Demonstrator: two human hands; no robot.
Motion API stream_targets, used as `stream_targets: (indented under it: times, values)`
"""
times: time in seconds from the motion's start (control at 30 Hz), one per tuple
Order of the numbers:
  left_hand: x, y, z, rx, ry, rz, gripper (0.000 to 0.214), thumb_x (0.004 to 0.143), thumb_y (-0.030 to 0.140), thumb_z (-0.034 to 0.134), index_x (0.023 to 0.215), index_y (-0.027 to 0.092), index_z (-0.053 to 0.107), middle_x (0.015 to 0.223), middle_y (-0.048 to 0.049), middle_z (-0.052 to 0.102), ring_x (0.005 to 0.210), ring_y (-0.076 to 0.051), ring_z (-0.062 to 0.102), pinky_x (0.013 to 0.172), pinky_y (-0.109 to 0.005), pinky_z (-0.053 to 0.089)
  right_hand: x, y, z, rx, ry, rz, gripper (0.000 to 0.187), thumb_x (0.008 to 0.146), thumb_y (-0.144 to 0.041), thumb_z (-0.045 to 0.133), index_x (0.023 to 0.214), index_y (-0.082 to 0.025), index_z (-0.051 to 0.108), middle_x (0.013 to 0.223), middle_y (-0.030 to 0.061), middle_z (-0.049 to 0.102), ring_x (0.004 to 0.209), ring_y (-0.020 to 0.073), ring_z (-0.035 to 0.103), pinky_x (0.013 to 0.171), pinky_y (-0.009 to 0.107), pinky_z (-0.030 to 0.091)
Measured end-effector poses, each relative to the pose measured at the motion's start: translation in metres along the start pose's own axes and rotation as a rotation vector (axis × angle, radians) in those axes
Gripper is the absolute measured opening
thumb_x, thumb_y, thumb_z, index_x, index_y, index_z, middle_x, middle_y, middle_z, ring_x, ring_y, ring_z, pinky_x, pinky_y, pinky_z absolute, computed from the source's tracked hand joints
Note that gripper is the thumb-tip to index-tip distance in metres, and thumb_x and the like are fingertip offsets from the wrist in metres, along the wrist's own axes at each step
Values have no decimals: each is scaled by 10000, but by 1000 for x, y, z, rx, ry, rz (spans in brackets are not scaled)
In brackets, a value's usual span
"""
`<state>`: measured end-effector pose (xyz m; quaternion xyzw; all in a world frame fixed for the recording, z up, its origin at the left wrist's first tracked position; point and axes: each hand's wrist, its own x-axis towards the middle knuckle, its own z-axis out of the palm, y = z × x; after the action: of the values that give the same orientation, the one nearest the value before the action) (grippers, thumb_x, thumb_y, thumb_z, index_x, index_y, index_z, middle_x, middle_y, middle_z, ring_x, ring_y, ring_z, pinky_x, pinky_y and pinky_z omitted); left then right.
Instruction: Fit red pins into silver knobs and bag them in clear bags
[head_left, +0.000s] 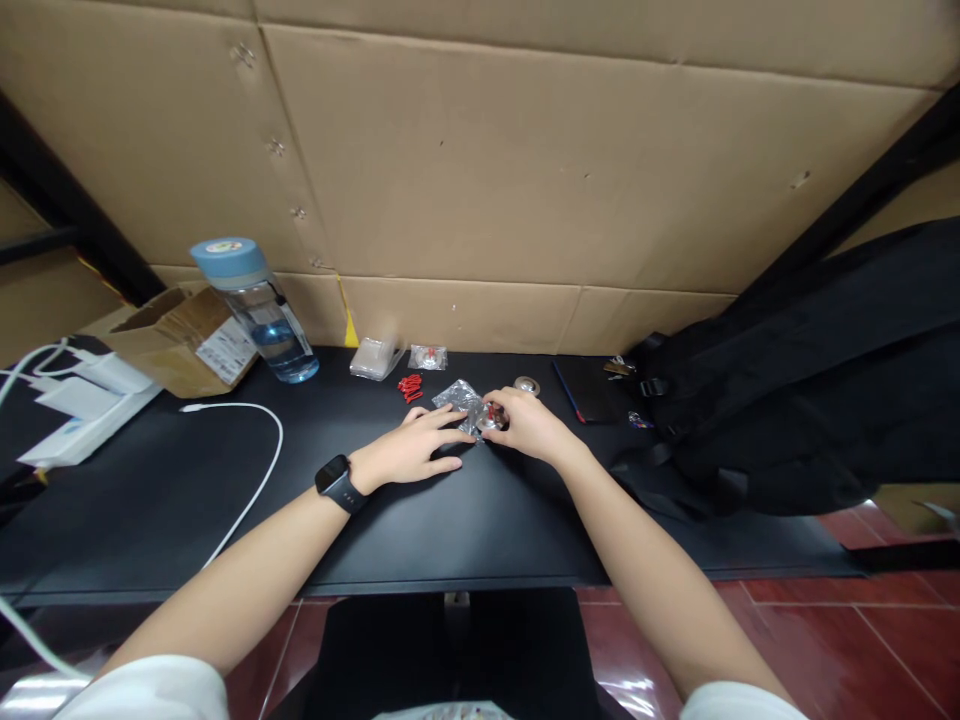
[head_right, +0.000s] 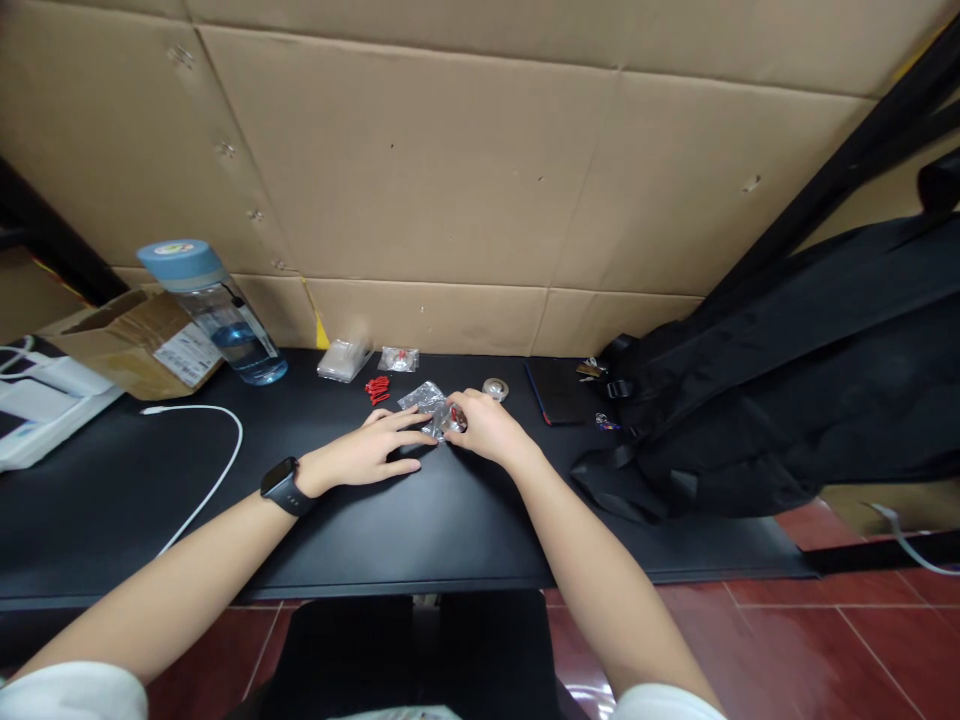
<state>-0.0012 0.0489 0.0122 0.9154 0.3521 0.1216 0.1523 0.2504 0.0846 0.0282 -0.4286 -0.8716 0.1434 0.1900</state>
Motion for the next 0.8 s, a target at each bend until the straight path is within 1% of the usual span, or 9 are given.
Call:
stream_targets:
  times: [0.07, 0.2, 0.3, 0.37, 0.47, 0.53, 0.6, 0.7, 0.8]
  values:
    - [0, 0, 0, 5, -9, 1, 415, 982, 432, 565, 1391, 365, 594, 1591, -108, 440, 1497, -314, 360, 1136, -499, 308, 0, -1, 1, 19, 18, -5, 435, 759, -208, 826, 1157, -154, 658, 946, 58, 646, 746, 160, 585, 740, 282, 467]
    - [1, 0, 0, -3, -2, 6, 400, 979, 422, 572, 1373, 364, 611, 1579, -100, 459, 1497, -311, 361, 1139, -488, 309, -1, 1, 3, 102, 20, -64, 483, 773, -182, 804, 1224, -159, 631, 988, 64, 648, 744, 149, 596, 743, 283, 496]
    - [1, 1, -1, -9, 6, 11, 423, 962, 416, 601, 1381, 364, 604, 1571, -92, 471, 1493, -309, 364, 1143, -482, 309, -1, 8, 3, 198, -26, -105, 546, 774, -140, 773, 1291, -183, 600, 1020, 59, 668, 749, 139, 610, 740, 272, 517]
    - [0, 2, -1, -10, 8, 12, 456, 955, 418, 612, 1407, 368, 581, 1570, -90, 472, 1490, -310, 366, 1142, -480, 311, -1, 12, 2, 239, -54, -107, 565, 767, -94, 746, 1301, -203, 596, 1004, 45, 683, 746, 132, 618, 727, 257, 519]
    - [0, 2, -1, -12, 17, 16, 477, 957, 417, 609, 1431, 388, 557, 1574, -77, 467, 1480, -311, 380, 1136, -475, 315, -1, 16, -1, 196, -36, -69, 508, 754, -78, 751, 1231, -209, 640, 961, 35, 699, 731, 129, 621, 699, 243, 495]
    - [1, 3, -1, -11, 24, 19, 471, 957, 414, 610, 1425, 397, 562, 1577, -70, 462, 1474, -314, 389, 1134, -473, 316, -1, 16, -3, 128, -21, -32, 440, 753, -116, 786, 1168, -204, 670, 912, 28, 704, 715, 134, 613, 677, 242, 466]
    - [1, 3, -1, -9, 21, 20, 461, 954, 415, 614, 1413, 398, 575, 1579, -70, 459, 1473, -318, 389, 1133, -474, 316, -1, 15, -4, 90, -38, -15, 408, 759, -156, 809, 1143, -200, 680, 860, 16, 702, 696, 136, 604, 664, 240, 442]
    - [0, 2, -1, -4, 7, 16, 465, 958, 439, 603, 1420, 395, 570, 1582, -74, 452, 1483, -324, 367, 1130, -477, 314, 0, 13, -5, 78, -66, -35, 435, 754, -174, 828, 1161, -193, 675, 861, 13, 699, 710, 140, 600, 671, 240, 432]
    - [1, 2, -1, 6, -11, 14, 480, 970, 462, 577, 1445, 401, 541, 1598, -72, 429, 1500, -324, 334, 1130, -482, 301, 1, 12, -3, 59, -63, -67, 460, 747, -173, 839, 1174, -189, 670, 896, 19, 694, 752, 149, 605, 698, 247, 431]
